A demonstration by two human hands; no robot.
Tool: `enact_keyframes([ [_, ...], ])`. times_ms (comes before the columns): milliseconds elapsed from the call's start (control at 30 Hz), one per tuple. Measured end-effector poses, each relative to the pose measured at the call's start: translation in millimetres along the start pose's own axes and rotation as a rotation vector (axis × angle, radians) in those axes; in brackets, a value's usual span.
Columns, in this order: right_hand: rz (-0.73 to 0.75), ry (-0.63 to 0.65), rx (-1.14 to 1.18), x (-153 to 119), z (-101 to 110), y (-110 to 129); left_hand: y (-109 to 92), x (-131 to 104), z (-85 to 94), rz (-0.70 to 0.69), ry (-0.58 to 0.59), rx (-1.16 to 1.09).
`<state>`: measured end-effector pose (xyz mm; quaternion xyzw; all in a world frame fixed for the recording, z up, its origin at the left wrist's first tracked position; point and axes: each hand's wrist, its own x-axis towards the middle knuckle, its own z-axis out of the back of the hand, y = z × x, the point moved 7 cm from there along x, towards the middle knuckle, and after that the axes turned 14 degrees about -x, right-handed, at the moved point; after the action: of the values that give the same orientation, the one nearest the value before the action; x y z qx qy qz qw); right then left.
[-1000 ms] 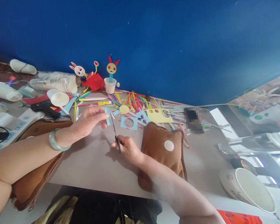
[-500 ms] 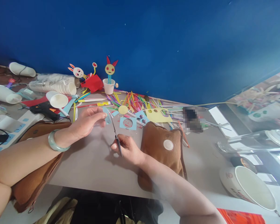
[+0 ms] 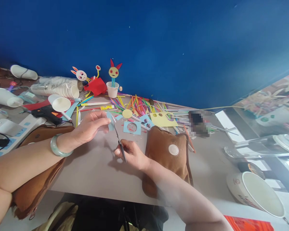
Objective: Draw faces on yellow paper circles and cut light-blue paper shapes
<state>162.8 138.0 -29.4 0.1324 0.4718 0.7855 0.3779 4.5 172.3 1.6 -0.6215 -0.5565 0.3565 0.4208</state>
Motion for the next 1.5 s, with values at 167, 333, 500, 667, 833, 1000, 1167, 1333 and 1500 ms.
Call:
enact_keyframes([
  [167,0.023,-0.007,-0.008,0.0,0.1,0.0,7.6,-3.6,-8.1,0.068,0.070,0.001],
  [333,0.028,-0.030,-0.010,-0.6,1.0,-1.6,11.7,-8.7,-17.2,0.131,0.080,-0.006],
  [500,0.034,-0.038,0.017,-0.2,1.2,-1.2,16.7,-12.1,-19.3,0.156,0.100,-0.044],
  [667,0.010,-0.037,0.035,-0.1,0.8,0.1,17.6,-13.2,-20.7,0.160,0.107,-0.045],
  [833,-0.002,-0.047,0.029,-0.1,1.5,0.0,15.1,-13.4,-22.8,0.165,0.093,-0.024],
  [1000,-0.026,-0.035,0.037,0.6,0.9,-1.2,12.1,-14.1,-24.1,0.168,0.082,-0.013],
  [1167,-0.018,-0.036,0.034,0.5,0.5,-0.8,10.1,-14.4,-24.2,0.163,0.081,-0.005],
  [1333,-0.029,-0.052,0.013,0.1,-0.3,-6.1,10.0,-14.8,-23.6,0.173,0.073,0.026],
  [1500,-0.032,-0.183,0.001,0.2,8.4,-8.0,7.4,-16.1,-24.3,0.165,0.071,0.063],
])
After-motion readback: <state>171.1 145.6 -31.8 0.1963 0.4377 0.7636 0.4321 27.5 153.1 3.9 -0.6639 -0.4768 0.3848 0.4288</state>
